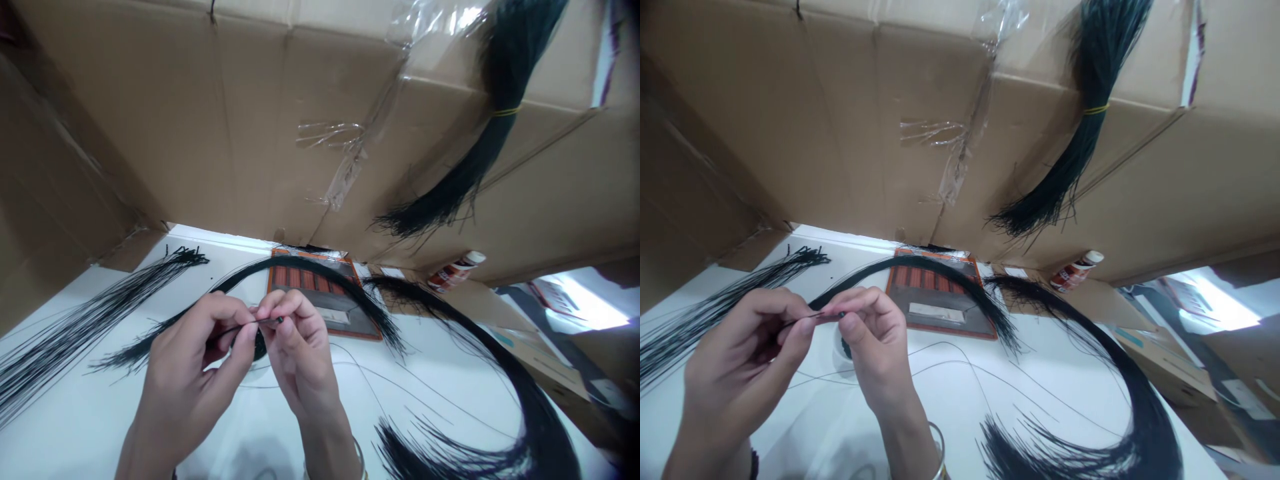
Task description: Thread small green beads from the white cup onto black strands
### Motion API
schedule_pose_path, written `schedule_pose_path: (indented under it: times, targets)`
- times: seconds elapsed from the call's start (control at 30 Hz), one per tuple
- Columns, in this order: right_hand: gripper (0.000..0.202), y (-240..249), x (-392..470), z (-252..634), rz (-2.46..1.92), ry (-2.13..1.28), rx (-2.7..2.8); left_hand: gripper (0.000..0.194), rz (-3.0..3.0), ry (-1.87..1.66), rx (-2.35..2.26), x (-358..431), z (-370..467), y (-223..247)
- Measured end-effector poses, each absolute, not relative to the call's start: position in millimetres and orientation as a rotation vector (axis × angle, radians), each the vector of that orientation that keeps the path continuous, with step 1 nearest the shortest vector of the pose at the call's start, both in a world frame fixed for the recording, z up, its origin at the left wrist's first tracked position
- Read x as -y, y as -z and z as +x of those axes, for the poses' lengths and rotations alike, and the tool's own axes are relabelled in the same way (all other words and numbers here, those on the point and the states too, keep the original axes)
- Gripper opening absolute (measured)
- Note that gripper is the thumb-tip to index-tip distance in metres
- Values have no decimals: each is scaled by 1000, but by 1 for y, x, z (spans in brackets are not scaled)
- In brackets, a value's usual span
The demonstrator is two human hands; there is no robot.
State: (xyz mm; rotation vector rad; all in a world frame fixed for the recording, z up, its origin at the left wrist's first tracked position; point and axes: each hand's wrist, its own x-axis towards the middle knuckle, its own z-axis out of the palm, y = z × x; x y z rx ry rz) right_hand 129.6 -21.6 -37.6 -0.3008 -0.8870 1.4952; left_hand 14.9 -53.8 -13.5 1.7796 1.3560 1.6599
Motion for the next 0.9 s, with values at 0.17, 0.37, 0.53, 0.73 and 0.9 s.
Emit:
schedule_pose_path:
  times: [0.17, 0.37, 0.53, 0.73, 0.9]
  targets:
    - [14, 39, 20, 130, -331, -1501, 902, 15, 1803, -1651, -1342, 52, 12, 14]
    - [14, 42, 17, 130, -300, -1482, 921, 17, 1916, -1604, -1251, 49, 6, 15]
    - [21, 45, 13, 135, -358, -1439, 975, 18, 1955, -1551, -1211, 48, 5, 13]
    - [22, 45, 10, 139, -384, -1372, 1036, 16, 1996, -1424, -1132, 47, 2, 14]
    - [25, 44, 9, 140, -369, -1398, 1053, 18, 1990, -1393, -1084, 48, 1, 13]
